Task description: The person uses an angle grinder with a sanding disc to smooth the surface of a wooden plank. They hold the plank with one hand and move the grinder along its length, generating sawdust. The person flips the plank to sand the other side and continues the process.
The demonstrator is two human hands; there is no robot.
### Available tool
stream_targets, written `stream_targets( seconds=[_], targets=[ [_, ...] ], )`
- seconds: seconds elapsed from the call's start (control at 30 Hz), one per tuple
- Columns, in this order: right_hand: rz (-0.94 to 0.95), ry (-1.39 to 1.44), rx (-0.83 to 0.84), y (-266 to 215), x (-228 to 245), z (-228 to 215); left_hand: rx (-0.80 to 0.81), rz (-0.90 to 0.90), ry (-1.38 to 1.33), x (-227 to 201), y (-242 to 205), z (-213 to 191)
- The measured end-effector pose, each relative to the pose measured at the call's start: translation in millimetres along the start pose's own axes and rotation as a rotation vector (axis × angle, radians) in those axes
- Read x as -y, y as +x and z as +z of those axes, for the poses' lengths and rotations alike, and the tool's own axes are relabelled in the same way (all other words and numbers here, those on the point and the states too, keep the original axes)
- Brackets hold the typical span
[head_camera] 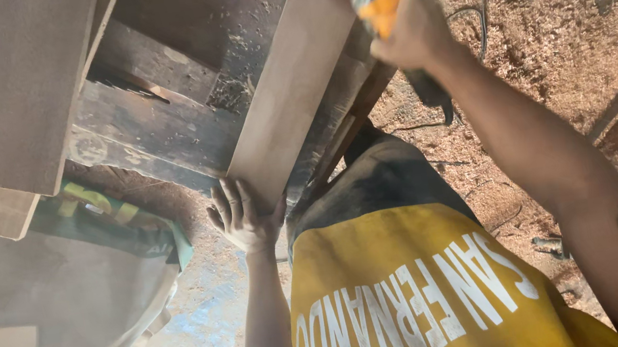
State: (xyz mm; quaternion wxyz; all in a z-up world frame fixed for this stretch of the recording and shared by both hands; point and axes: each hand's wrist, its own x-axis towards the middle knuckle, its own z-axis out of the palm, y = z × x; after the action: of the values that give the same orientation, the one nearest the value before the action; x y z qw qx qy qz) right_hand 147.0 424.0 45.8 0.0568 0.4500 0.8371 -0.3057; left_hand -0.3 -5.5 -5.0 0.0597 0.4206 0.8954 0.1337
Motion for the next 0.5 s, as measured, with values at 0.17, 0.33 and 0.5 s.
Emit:
stream_targets(
  seconds=[0.17, 0.33, 0.5],
  targets=[
    [0.074, 0.06, -0.079, 37.6, -31.0, -16.1, -0.036, 0.024, -0.006, -2.5, 3.4, -2.0],
    [-0.26, -0.022, -0.183, 21.6, 1.5, -7.6, -0.014, 0.004, 0.009, -2.3, 3.7, -4.1],
    [-0.144, -0.05, 0.344, -23.9, 65.8, 8.8, -0.014, -0.007, 0.002, -4.7, 4.8, -6.6]
  ],
)
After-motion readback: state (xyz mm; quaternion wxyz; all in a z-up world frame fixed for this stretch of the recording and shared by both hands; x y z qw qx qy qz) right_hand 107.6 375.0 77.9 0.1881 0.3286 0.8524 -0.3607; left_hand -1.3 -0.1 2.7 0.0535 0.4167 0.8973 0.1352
